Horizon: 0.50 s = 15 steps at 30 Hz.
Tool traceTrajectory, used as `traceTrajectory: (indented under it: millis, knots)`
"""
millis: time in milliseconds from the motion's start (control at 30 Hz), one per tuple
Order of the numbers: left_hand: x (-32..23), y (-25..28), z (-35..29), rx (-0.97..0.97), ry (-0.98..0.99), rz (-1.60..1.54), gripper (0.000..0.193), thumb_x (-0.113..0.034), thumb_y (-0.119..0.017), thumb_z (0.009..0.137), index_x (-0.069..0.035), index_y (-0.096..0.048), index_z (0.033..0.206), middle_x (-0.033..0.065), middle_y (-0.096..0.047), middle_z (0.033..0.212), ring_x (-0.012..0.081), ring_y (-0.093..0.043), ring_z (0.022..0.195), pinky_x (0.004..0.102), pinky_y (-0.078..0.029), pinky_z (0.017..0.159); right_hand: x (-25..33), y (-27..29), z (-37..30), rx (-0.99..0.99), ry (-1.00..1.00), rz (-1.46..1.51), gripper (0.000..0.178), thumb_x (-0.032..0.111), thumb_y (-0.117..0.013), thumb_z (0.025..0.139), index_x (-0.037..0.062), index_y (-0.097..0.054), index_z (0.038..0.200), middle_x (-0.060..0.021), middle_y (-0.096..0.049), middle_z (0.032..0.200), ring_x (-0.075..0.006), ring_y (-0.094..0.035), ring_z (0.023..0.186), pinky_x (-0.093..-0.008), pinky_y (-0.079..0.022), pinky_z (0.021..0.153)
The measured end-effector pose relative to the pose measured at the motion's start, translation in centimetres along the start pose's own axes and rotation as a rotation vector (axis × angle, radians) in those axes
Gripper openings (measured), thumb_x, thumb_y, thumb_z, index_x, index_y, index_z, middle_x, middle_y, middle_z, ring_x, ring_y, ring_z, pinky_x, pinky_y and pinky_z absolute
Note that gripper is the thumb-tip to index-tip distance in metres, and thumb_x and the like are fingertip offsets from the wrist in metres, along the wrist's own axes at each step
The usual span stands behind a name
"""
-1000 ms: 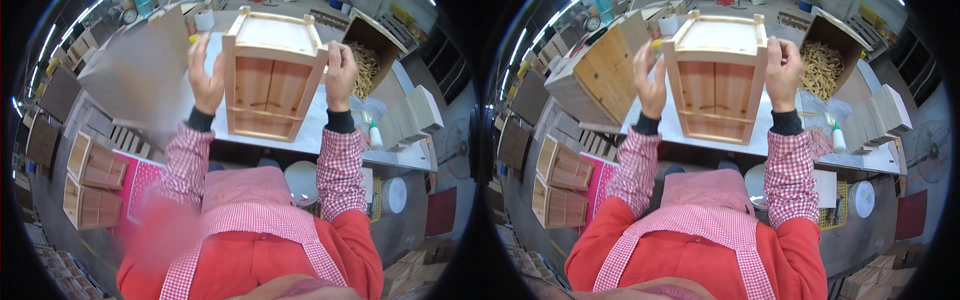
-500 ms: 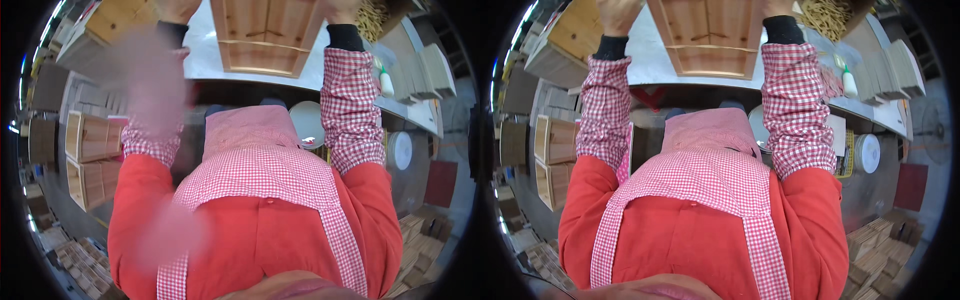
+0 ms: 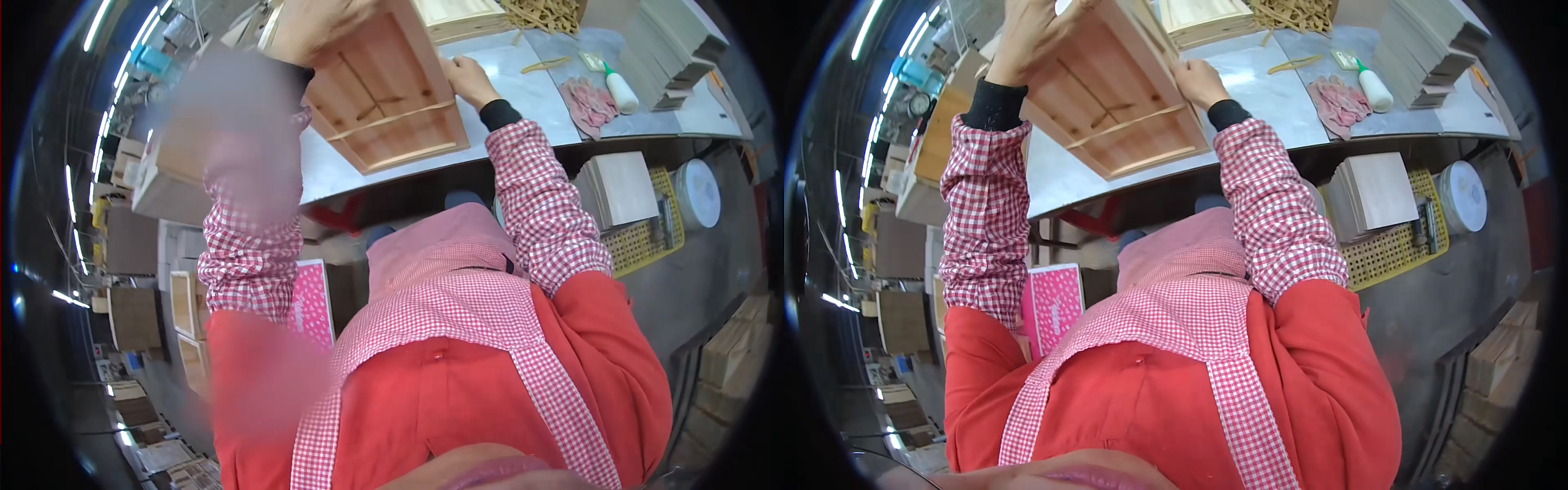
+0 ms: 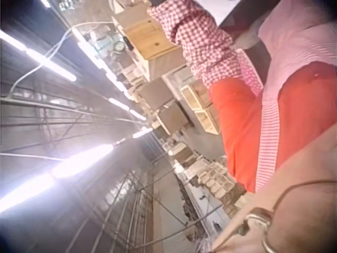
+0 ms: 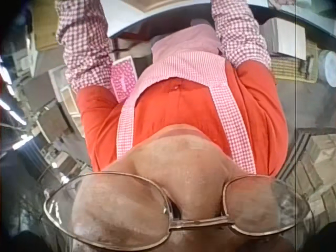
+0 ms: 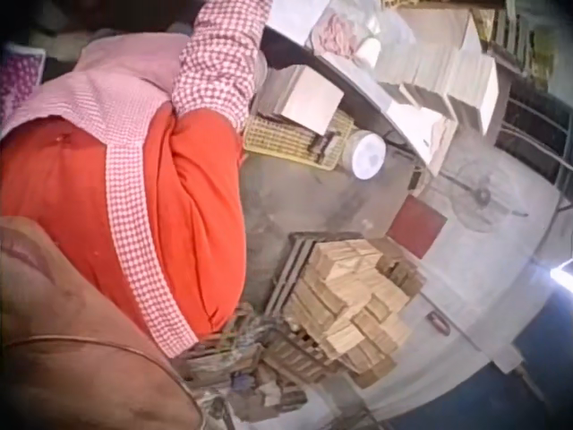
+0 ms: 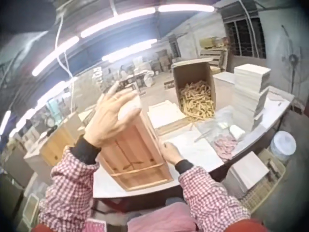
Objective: The person applies glue to wooden panels using a squeeze bottle, fits the panels together to assemble a wooden box, and secures it with rubber bands.
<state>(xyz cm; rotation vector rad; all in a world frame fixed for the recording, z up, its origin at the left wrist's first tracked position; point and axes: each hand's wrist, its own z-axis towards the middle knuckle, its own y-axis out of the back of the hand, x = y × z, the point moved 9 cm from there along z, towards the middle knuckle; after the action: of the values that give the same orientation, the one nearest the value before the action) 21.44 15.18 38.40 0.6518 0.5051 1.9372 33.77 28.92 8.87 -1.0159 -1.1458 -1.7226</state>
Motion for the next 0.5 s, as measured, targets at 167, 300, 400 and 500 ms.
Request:
traceTrajectory:
  millis: [167, 300, 400, 500]
  knots:
    - [0.5, -4.2, 1.5, 0.322, 0.347, -0.209, 0.031, -0.027, -0.057, 0.092, -0.003, -0.065, 0.111, 0.0194, -0.063, 0.115, 0.0313, -0.047, 0.127, 0.0393, -0.037, 0.103, -0.8, 1.0, -1.2, 0.106, -0.124, 0.007, 0.049, 0.042, -0.052, 0.087, -0.0042, -0.067, 0.079, -0.0221, -0.066, 0.077, -0.0349, -0.065, 0.078, -0.0398, -0.049, 0.076]
    - [0.3, -5.0, 2.2, 0.345, 0.410, 0.034, 0.030, -0.027, -0.055, 0.093, -0.004, -0.064, 0.111, 0.0173, -0.065, 0.109, 0.0267, -0.054, 0.119, 0.0367, -0.041, 0.097, -2.1, 0.2, -0.7, 0.207, -0.051, 0.179, 0.047, 0.039, -0.053, 0.085, -0.0061, -0.066, 0.079, -0.0248, -0.065, 0.077, -0.0385, -0.065, 0.078, -0.0417, -0.049, 0.075]
    - [0.4, -4.9, 2.3, 0.333, 0.449, 0.028, 0.029, -0.027, -0.055, 0.093, -0.004, -0.064, 0.108, 0.0153, -0.066, 0.101, 0.0248, -0.059, 0.107, 0.0348, -0.045, 0.089, -1.6, 1.1, 0.6, 0.134, 0.047, 0.169, 0.043, 0.035, -0.053, 0.085, -0.0064, -0.065, 0.077, -0.0270, -0.064, 0.078, -0.0415, -0.064, 0.079, -0.0439, -0.049, 0.074]
    - [2.3, -5.2, 1.6, 0.387, 0.584, -0.012, 0.027, -0.026, -0.055, 0.093, -0.004, -0.064, 0.104, 0.0135, -0.066, 0.091, 0.0238, -0.063, 0.091, 0.0329, -0.048, 0.079, 0.0, 3.0, 3.0, -0.067, 0.148, -0.022, 0.039, 0.030, -0.051, 0.085, -0.0060, -0.064, 0.075, -0.0288, -0.063, 0.079, -0.0441, -0.062, 0.079, -0.0461, -0.049, 0.073]
